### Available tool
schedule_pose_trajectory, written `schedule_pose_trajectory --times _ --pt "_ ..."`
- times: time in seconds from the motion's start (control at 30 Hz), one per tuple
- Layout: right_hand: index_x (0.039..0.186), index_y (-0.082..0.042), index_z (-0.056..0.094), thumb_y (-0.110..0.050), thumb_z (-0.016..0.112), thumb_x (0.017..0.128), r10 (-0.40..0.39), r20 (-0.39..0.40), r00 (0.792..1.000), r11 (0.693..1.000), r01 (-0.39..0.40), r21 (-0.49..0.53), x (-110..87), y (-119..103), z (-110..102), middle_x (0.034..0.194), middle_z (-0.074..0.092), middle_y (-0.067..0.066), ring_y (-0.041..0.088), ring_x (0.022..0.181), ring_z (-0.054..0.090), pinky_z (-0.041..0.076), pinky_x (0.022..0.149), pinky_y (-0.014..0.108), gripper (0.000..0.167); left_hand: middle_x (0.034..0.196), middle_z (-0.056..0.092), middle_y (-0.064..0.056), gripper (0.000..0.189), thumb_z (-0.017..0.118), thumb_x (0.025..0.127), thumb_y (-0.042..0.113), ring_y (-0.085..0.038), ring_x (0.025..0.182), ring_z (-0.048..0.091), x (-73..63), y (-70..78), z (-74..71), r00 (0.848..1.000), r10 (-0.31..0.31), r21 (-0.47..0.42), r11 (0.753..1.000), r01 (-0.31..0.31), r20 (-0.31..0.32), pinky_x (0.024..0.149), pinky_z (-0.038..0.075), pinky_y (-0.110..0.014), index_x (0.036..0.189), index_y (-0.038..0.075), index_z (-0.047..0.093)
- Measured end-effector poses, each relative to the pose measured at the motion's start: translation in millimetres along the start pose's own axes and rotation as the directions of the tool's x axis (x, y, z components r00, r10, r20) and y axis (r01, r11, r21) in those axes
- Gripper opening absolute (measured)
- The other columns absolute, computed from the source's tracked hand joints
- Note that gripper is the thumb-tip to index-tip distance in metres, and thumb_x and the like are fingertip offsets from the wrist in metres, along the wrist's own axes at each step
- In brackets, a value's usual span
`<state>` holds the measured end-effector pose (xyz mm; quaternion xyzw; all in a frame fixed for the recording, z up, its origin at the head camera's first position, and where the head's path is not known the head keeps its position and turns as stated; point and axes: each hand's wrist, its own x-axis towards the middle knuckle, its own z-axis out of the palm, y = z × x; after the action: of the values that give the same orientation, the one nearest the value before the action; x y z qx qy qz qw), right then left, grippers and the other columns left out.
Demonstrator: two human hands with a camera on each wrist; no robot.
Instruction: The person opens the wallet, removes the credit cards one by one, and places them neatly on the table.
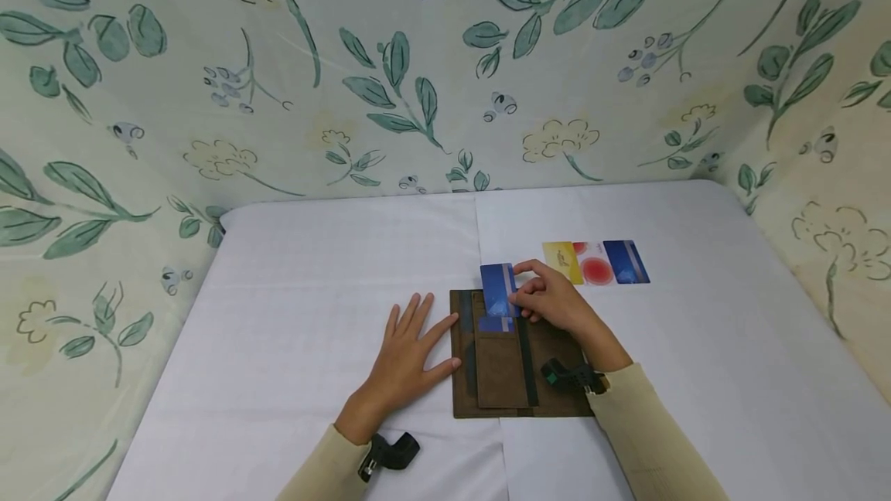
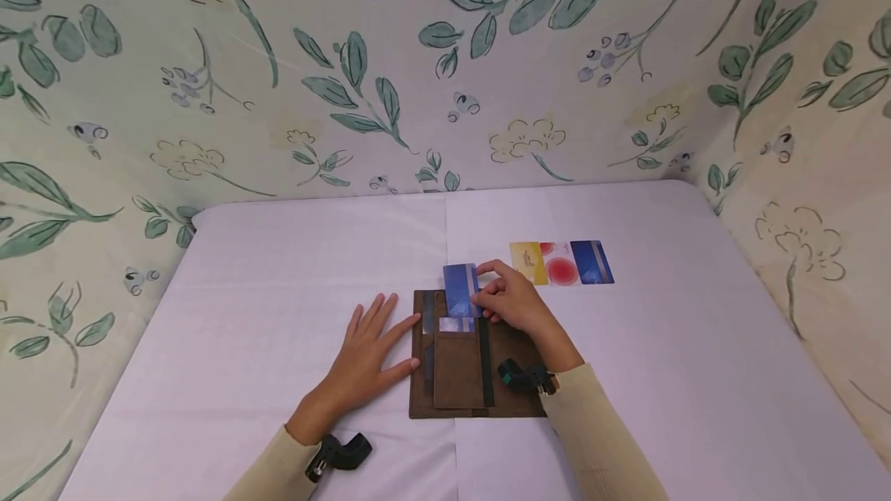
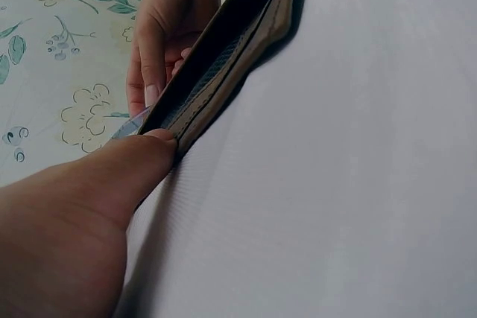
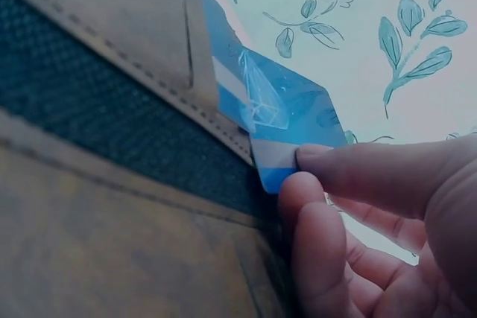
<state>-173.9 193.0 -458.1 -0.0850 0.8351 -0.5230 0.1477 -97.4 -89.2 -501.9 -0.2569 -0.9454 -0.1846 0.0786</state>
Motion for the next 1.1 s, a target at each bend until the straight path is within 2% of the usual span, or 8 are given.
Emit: schedule_pose_trajectory --times 0.23,0.47,0.67,0.93,1.1 --pt "0.116 0.01 0.052 -0.002 0.062 0.091 0.014 0.044 0.999 1.0 -0.015 0.013 -6.0 -15.5 -2.1 0.085 0.062 0.027 0.034 0.07 0.063 0.056 0.06 0.04 0.03 0.158 0.023 -0.015 0.064 0.054 0.09 0.059 -0.035 0.146 0.015 0.1 0.2 -0.7 1.0 0.001 0.006 1.0 -0.001 0.002 0.113 0.01 -0.06 0.145 0.028 0.045" --pt "0.104 0.005 0.052 -0.008 0.065 0.091 0.004 0.087 0.996 0.999 -0.008 0.038 -4.0 -1.4 -9.1 0.081 0.062 0.016 0.024 0.069 0.064 0.057 0.062 0.033 0.022 0.157 0.024 -0.015 0.064 0.055 0.09 0.059 -0.035 0.145 0.016 0.0 0.8 -1.1 1.0 0.006 0.018 1.0 -0.006 0.0 0.113 0.011 -0.06 0.145 0.028 0.046" --pt "0.102 0.003 0.054 -0.014 0.062 0.094 -0.026 0.133 0.991 0.997 0.017 0.07 -3.5 1.8 -15.0 0.081 0.063 0.016 0.026 0.071 0.065 0.058 0.065 0.035 0.021 0.157 0.025 -0.015 0.064 0.056 0.09 0.058 -0.035 0.145 0.017 -0.3 0.2 -0.7 1.0 0.009 0.018 1.0 -0.009 -0.011 0.113 0.012 -0.06 0.145 0.027 0.046" --pt "0.101 0.001 0.059 -0.016 0.061 0.095 -0.077 0.077 0.994 0.997 0.076 0.018 -7.5 -2.4 -26.4 0.083 0.064 0.017 0.028 0.074 0.063 0.057 0.067 0.033 0.019 0.157 0.025 -0.016 0.064 0.057 0.089 0.057 -0.036 0.145 0.018 -0.4 -0.4 0.1 1.0 0.017 0.01 1.0 -0.017 -0.022 0.112 0.012 -0.061 0.144 0.027 0.047" --pt "0.103 0.004 0.058 -0.015 0.06 0.096 -0.063 0.028 0.998 0.998 0.062 0.024 -11.5 1.2 -41.1 0.082 0.062 0.017 0.026 0.074 0.062 0.056 0.065 0.032 0.02 0.156 0.026 -0.016 0.063 0.058 0.089 0.056 -0.037 0.145 0.019 -0.8 -0.6 0.8 0.999 0.021 0.006 1.0 -0.021 -0.027 0.112 0.012 -0.061 0.144 0.026 0.047"
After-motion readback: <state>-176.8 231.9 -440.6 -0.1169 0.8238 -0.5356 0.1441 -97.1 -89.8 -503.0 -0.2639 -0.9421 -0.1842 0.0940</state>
